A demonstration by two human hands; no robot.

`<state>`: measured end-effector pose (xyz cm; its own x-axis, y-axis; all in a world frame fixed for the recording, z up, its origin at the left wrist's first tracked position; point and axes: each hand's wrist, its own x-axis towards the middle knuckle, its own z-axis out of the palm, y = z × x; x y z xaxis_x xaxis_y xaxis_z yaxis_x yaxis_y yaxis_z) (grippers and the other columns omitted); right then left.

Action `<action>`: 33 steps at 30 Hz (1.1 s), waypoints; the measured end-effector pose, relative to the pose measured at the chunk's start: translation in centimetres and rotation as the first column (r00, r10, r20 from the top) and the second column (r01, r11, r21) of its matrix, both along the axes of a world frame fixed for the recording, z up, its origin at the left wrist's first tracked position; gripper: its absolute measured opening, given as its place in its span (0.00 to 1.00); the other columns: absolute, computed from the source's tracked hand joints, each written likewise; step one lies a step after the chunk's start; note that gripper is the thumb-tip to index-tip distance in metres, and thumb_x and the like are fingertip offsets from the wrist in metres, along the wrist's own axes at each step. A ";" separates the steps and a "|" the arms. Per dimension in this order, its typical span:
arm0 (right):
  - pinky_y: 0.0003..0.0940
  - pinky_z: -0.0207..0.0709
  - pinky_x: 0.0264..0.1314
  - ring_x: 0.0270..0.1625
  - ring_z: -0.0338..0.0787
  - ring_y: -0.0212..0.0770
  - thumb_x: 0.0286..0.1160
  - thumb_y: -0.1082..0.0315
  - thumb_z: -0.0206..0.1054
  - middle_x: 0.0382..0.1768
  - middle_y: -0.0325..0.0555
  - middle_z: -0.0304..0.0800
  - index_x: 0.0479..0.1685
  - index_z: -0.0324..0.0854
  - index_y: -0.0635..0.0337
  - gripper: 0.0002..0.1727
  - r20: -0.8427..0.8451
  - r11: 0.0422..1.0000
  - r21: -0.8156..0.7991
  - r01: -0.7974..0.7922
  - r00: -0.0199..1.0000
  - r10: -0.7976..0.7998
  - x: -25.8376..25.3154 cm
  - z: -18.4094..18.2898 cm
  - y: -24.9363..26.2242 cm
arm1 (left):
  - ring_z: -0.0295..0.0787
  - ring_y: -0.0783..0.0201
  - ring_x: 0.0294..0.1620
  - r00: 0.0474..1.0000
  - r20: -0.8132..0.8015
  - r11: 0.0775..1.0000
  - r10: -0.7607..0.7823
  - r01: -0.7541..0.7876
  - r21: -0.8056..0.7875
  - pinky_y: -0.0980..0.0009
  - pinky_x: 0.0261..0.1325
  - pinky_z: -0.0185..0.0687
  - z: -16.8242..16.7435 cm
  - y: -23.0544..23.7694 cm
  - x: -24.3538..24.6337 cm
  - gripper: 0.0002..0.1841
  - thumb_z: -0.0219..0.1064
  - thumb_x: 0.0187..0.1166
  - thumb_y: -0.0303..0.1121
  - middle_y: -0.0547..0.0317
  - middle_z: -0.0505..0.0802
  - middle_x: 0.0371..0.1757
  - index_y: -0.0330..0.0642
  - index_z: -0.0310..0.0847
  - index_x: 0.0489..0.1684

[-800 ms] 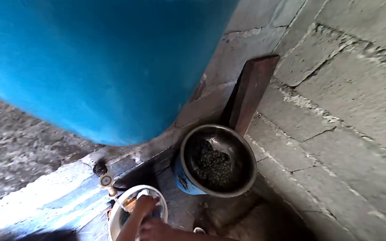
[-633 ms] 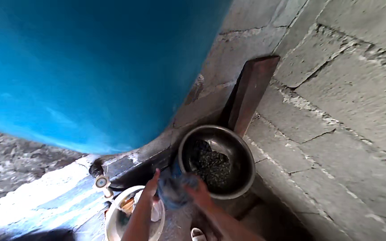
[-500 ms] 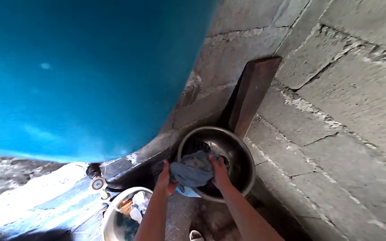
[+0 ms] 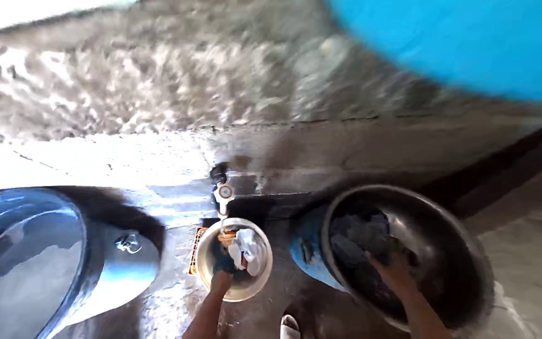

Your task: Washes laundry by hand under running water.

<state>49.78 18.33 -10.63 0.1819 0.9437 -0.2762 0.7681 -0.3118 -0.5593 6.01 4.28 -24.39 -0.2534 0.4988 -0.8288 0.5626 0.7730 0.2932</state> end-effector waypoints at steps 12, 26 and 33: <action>0.53 0.63 0.87 0.88 0.62 0.68 0.75 0.50 0.69 0.85 0.82 0.55 0.75 0.74 0.75 0.38 -0.113 0.837 0.423 -0.348 0.896 0.430 -9.2 -1.2 -9.9 | 0.75 0.38 0.81 0.969 -0.002 0.969 0.246 -0.246 -0.021 0.43 0.81 0.71 -11.3 2.9 -0.9 0.37 0.76 0.76 0.47 0.29 0.80 0.77 0.26 0.73 0.76; 0.71 0.66 0.77 0.88 0.62 0.66 0.92 0.44 0.48 0.91 0.59 0.55 0.92 0.53 0.52 0.35 -0.602 0.753 -0.634 -0.177 0.724 -0.337 -28.2 -5.3 -10.9 | 0.85 0.41 0.68 0.956 0.251 0.910 0.155 -0.237 0.340 0.42 0.75 0.74 15.8 -0.5 -1.4 0.17 0.68 0.83 0.33 0.34 0.90 0.61 0.29 0.84 0.62; 0.17 0.70 0.67 0.67 0.77 0.25 0.98 0.61 0.27 0.71 0.54 0.76 0.82 0.59 0.73 0.29 -0.842 0.884 -0.449 -0.127 0.391 -0.372 -32.7 10.5 -12.9 | 0.91 0.45 0.46 0.865 0.375 0.729 -0.335 -0.014 0.684 0.44 0.56 0.83 25.1 -5.3 0.9 0.11 0.67 0.78 0.27 0.37 0.93 0.40 0.25 0.87 0.42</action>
